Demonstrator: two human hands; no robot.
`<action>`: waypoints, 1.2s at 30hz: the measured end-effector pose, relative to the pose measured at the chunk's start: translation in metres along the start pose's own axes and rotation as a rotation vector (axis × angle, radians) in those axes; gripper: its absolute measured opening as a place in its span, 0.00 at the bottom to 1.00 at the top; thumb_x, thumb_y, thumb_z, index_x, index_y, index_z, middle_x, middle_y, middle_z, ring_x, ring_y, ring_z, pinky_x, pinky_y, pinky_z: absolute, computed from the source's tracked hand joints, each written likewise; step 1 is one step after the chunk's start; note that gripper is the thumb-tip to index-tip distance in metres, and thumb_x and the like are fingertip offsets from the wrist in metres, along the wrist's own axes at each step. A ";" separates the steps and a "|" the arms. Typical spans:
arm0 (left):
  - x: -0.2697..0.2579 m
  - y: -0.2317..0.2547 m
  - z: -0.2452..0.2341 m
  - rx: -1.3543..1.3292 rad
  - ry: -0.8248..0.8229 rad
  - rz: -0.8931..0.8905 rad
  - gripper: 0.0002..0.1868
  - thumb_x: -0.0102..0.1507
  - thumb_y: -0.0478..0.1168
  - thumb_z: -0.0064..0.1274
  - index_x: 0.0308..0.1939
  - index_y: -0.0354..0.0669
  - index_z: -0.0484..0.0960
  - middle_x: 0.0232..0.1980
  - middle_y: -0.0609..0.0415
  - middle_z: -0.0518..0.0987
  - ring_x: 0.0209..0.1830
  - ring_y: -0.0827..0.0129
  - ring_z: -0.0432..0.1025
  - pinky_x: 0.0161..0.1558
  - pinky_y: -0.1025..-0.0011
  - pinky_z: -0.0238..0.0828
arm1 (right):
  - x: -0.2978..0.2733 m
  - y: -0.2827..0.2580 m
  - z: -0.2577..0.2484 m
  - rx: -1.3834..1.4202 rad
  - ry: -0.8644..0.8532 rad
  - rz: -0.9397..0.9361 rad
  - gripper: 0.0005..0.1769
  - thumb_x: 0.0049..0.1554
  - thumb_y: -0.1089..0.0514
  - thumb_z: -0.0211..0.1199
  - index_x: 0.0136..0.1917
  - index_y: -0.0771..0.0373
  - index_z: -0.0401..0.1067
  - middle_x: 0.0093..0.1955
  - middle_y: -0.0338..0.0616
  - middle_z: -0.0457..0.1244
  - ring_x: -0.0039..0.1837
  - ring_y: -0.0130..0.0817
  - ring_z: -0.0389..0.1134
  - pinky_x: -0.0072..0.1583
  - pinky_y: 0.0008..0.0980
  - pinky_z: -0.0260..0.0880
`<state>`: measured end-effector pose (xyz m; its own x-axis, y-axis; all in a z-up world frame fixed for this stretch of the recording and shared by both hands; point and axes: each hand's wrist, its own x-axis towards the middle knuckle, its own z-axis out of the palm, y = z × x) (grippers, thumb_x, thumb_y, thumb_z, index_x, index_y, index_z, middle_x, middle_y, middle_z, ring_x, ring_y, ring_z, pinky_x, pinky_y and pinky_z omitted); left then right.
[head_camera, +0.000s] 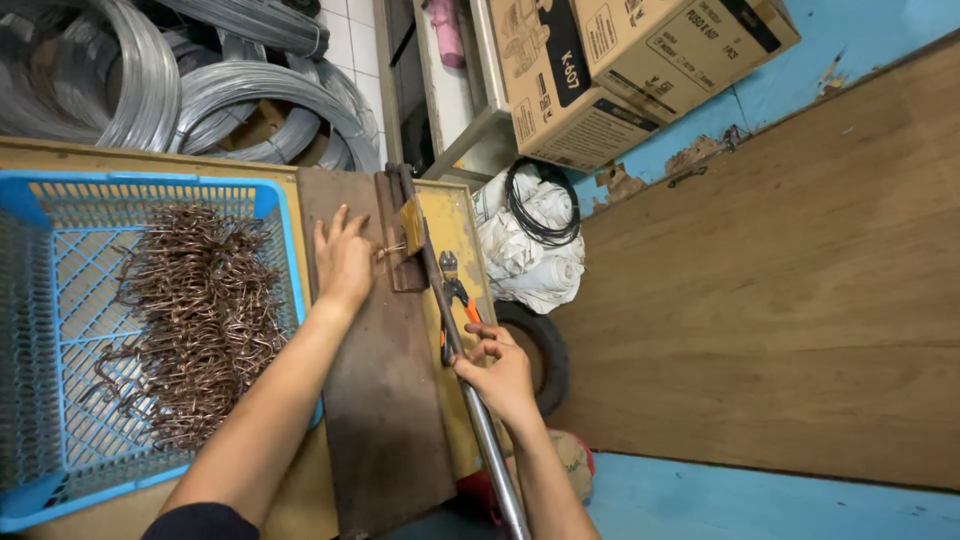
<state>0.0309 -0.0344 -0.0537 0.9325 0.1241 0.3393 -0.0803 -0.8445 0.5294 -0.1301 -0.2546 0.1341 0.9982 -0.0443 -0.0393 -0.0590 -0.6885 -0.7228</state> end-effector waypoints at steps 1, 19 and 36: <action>-0.001 0.004 -0.008 -0.003 -0.003 0.001 0.06 0.58 0.53 0.61 0.36 0.66 0.90 0.66 0.63 0.79 0.80 0.53 0.57 0.73 0.42 0.49 | 0.000 0.001 -0.002 -0.002 0.001 0.003 0.09 0.39 0.55 0.76 0.27 0.59 0.78 0.58 0.42 0.71 0.62 0.52 0.71 0.65 0.46 0.66; 0.000 0.029 -0.030 -0.265 0.002 0.069 0.06 0.62 0.45 0.60 0.35 0.54 0.91 0.68 0.53 0.78 0.78 0.48 0.59 0.74 0.45 0.51 | -0.007 0.041 0.027 0.042 -0.015 -0.036 0.11 0.40 0.55 0.78 0.29 0.60 0.77 0.59 0.48 0.70 0.60 0.55 0.72 0.62 0.47 0.68; 0.012 0.021 -0.031 -0.142 0.008 0.205 0.07 0.61 0.49 0.60 0.35 0.56 0.91 0.72 0.55 0.73 0.80 0.50 0.55 0.74 0.40 0.49 | -0.009 -0.003 0.041 0.632 -0.598 0.614 0.47 0.65 0.23 0.39 0.74 0.65 0.61 0.67 0.49 0.66 0.63 0.34 0.71 0.49 0.35 0.78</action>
<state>0.0292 -0.0345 -0.0140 0.8887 -0.0374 0.4569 -0.3165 -0.7711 0.5525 -0.1392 -0.2222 0.1083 0.6484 0.2249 -0.7273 -0.7115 -0.1607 -0.6840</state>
